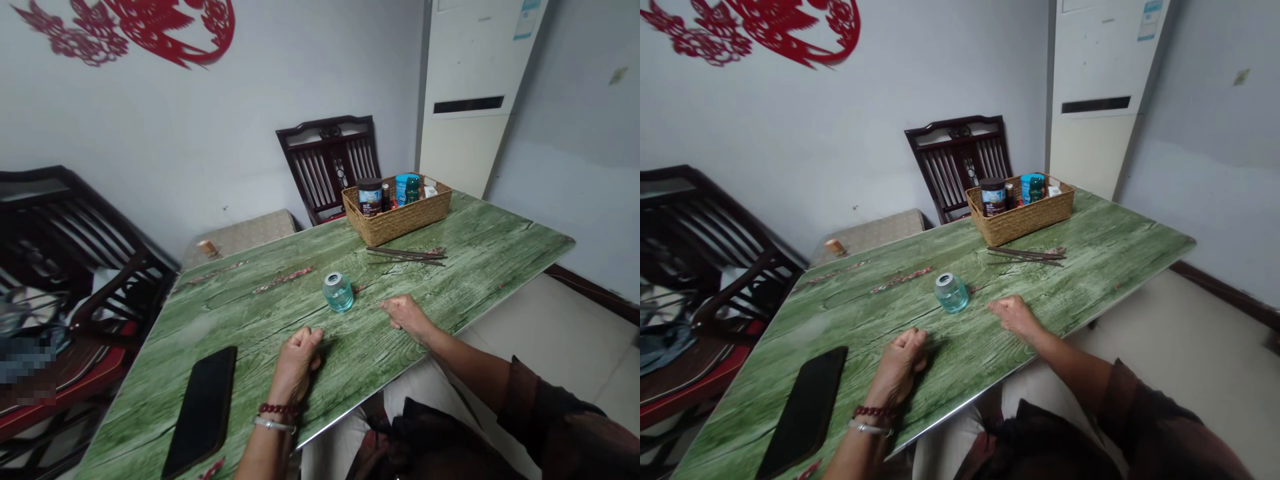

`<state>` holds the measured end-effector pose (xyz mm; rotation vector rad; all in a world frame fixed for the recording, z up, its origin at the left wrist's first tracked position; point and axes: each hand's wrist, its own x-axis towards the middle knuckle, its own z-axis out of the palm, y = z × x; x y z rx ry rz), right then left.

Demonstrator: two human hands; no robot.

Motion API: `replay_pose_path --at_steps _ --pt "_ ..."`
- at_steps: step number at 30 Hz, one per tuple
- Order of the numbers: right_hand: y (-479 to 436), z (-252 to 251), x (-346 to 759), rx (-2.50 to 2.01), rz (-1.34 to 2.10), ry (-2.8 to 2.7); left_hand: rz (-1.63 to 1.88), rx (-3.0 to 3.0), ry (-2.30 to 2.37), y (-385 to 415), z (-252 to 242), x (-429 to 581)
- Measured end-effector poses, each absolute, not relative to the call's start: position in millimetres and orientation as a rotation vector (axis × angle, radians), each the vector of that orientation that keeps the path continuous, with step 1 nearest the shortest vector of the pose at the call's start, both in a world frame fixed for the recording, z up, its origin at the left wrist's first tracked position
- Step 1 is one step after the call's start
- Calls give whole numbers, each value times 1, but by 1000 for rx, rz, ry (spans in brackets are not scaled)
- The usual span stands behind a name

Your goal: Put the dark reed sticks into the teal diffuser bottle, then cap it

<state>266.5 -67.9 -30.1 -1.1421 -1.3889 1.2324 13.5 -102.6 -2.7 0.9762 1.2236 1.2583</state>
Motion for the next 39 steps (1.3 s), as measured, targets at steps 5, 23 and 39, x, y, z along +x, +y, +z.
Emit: replay_pose_path --at_steps 5,23,39 --pt "-68 -34 266 -1108 1258 -1395 1216 991 1244 -103 -3 13" --pt "23 8 200 -1063 1117 -1948 1255 1459 899 -9 29 28" --pt "19 -11 193 -1161 914 -2041 1130 1445 1004 -10 10 18"
